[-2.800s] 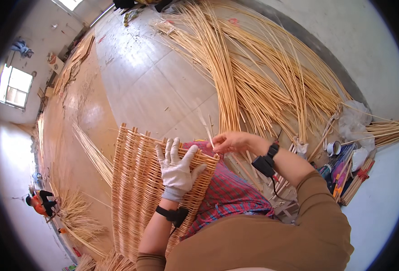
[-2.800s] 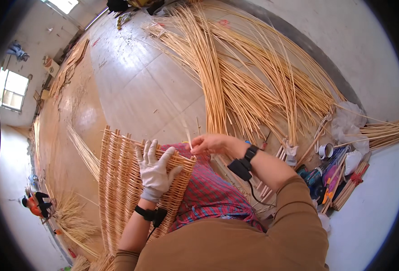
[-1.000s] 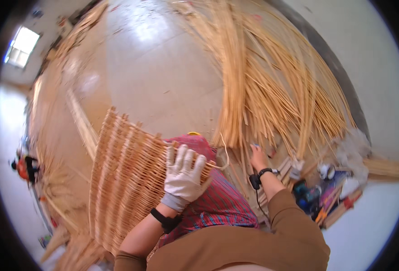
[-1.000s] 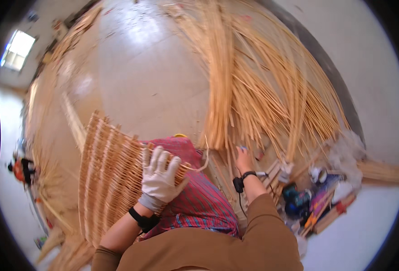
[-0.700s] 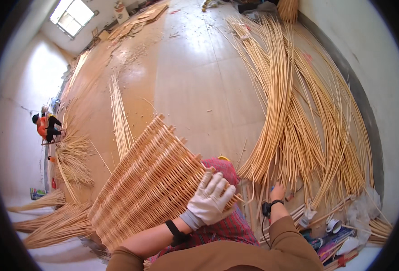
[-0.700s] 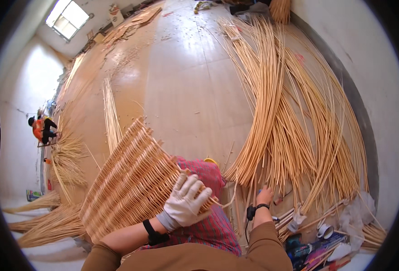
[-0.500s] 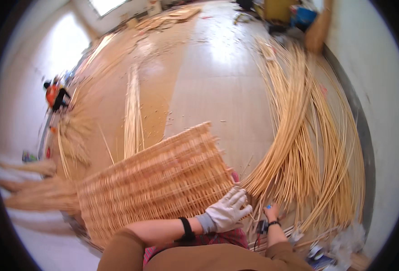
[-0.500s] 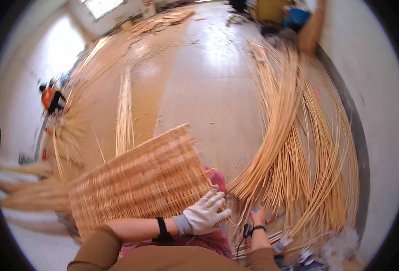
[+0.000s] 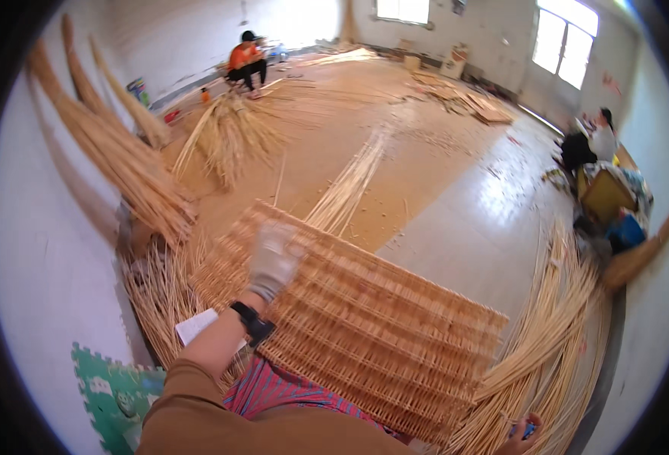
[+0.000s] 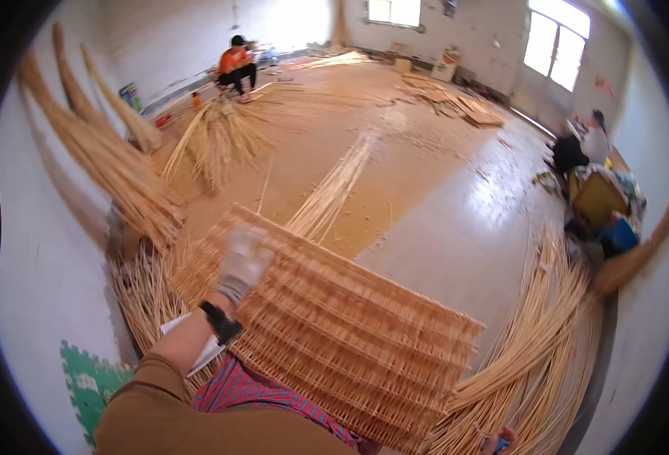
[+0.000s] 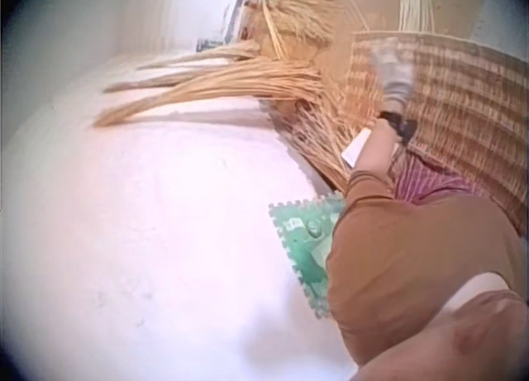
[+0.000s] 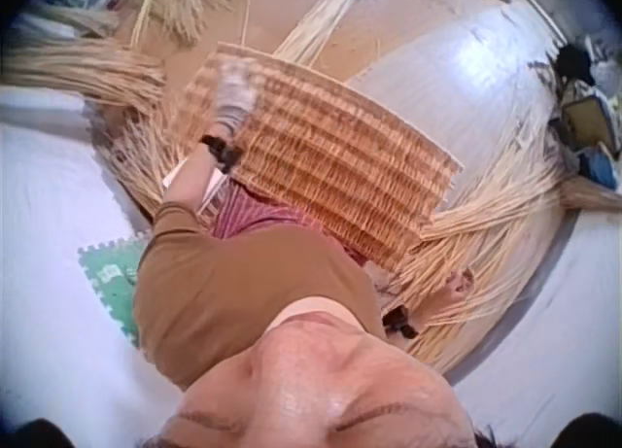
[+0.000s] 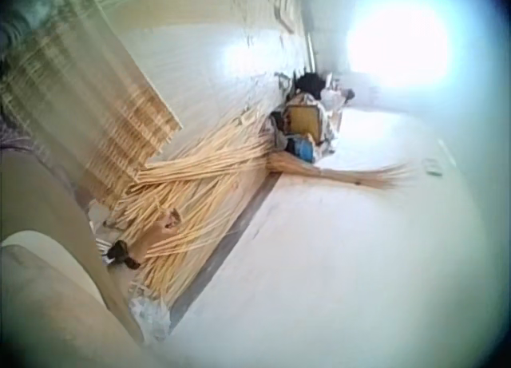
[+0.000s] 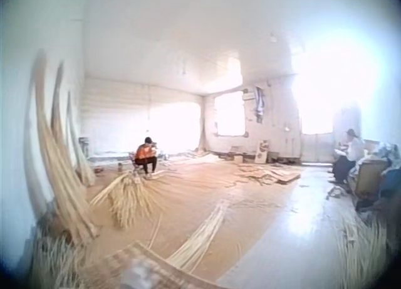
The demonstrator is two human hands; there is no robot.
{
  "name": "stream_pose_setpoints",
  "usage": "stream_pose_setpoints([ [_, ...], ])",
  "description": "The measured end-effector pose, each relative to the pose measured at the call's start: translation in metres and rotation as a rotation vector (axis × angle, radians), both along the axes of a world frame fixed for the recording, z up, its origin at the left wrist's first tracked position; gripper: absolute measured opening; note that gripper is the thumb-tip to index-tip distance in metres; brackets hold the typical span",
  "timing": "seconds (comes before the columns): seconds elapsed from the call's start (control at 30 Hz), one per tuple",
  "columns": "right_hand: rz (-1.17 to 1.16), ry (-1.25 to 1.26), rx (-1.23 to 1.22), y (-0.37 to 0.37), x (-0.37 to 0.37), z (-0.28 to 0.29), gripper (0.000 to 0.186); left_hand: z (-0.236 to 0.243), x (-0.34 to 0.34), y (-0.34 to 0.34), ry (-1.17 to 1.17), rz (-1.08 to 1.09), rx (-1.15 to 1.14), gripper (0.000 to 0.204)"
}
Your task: The recorder weaves a flat wicker mat, measures its length with a tape measure, and trims the excess reeds with snips.
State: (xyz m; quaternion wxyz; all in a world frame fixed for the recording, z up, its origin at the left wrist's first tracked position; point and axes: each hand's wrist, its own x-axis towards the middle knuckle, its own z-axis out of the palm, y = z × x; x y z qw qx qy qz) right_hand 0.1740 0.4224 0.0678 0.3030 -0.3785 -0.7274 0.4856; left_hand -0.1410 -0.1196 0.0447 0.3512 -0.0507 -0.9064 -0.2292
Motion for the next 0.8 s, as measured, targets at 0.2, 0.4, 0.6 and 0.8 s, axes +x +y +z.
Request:
stream_pose_setpoints([
  [0.2,0.734,-0.124,0.026,-0.142,-0.071,-0.03,0.023,-0.102,0.111,-0.309,-0.454,0.819,0.41,0.047],
  [0.4,0.955,-0.375,0.727,-0.183,-0.08,-0.062,0.031,-0.138,0.078,-0.221,-0.205,0.538,0.631,0.05],
  [0.6,0.646,-0.404,0.725,-0.174,-0.079,-0.092,0.025,-0.102,0.117,-0.19,-0.16,0.408,0.835,0.064],
  [0.8,0.516,-0.433,-0.644,0.014,-0.081,-0.189,0.028,-0.045,0.122,-0.122,-0.336,0.487,0.362,0.08],
])
